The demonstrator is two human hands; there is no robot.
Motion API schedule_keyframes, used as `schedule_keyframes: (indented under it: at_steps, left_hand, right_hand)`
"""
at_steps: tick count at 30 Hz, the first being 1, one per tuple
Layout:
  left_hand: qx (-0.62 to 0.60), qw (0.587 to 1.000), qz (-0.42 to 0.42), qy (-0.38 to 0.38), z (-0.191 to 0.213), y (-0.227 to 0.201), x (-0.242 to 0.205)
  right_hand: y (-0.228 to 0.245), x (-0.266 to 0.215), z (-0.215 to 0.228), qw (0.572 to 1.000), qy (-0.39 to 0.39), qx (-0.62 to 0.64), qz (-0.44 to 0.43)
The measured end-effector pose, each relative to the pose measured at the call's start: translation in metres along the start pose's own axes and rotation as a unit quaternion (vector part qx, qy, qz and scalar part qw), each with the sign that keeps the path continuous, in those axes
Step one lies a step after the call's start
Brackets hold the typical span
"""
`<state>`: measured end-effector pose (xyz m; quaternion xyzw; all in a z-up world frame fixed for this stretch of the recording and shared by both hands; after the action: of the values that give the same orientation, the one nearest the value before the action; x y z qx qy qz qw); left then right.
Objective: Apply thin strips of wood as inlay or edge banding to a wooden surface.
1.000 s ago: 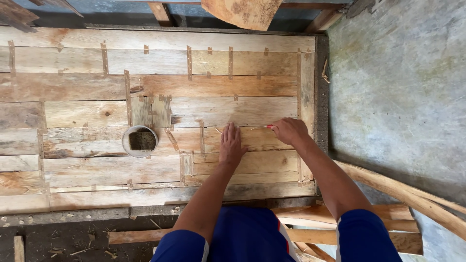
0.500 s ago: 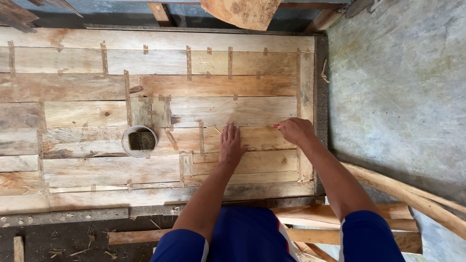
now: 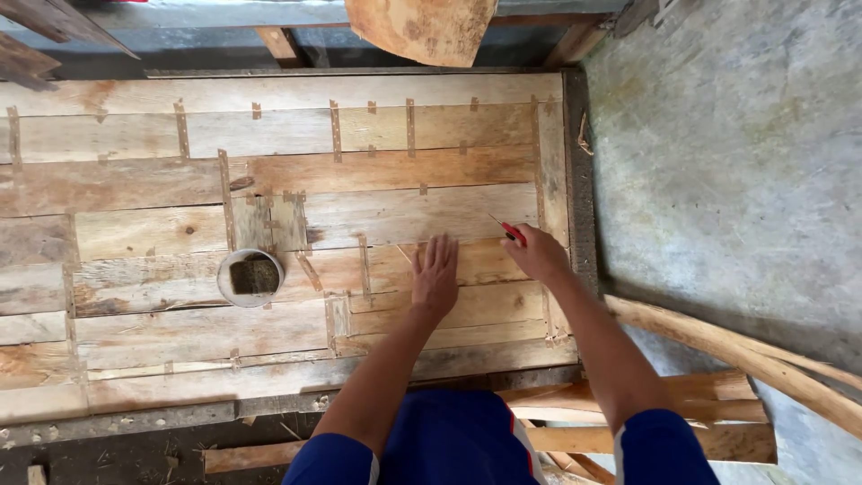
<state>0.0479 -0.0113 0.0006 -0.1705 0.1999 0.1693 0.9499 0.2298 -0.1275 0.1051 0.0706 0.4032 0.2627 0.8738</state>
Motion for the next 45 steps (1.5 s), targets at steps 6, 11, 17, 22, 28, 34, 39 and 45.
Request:
schedule_keyframes:
  at_steps: [6, 11, 17, 22, 28, 34, 39, 45]
  left_hand:
    - [-0.109, 0.985, -0.136, 0.004, 0.003, -0.008, -0.014]
    - [-0.197, 0.97, -0.144, -0.02, 0.002, 0.0, -0.018]
    - [-0.167, 0.977, 0.006, -0.131, 0.014, 0.047, -0.026]
    - [-0.132, 0.975, 0.006, -0.178, 0.004, 0.066, -0.033]
    - [-0.153, 0.97, -0.056, -0.181, 0.004, 0.081, -0.037]
    - [-0.104, 0.981, -0.031, -0.163, 0.024, 0.083, -0.044]
    - [-0.038, 0.988, -0.018, -0.149, 0.001, 0.08, -0.031]
    - [-0.211, 0.971, 0.01, -0.114, 0.006, 0.056, -0.042]
  right_hand:
    - [-0.025, 0.036, -0.058, 0.96, -0.202, 0.142, 0.132]
    - [-0.001, 0.037, -0.066, 0.958, -0.189, 0.148, 0.156]
    - [0.009, 0.014, -0.065, 0.961, -0.193, 0.074, 0.183]
    - [0.001, 0.016, -0.08, 0.968, -0.186, 0.004, 0.17]
    - [-0.013, 0.024, -0.097, 0.968, -0.18, 0.085, 0.154]
    - [0.017, 0.021, -0.095, 0.934, -0.227, 0.245, 0.127]
    - [0.04, 0.028, -0.095, 0.964, -0.205, 0.167, -0.003]
    - [0.013, 0.029, -0.1, 0.944, -0.275, 0.166, 0.077]
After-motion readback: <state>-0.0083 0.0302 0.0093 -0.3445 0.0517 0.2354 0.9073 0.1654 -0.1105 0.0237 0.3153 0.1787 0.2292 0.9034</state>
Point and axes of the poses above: each hand's wrist, its own x-axis towards the middle knuckle, its own z-axis out of the back of the hand, y = z × x, the point moved 3 cm from there along x, towards the middle knuckle, and after that the axes turned 10 degrees about y, right-handed, at the moved point
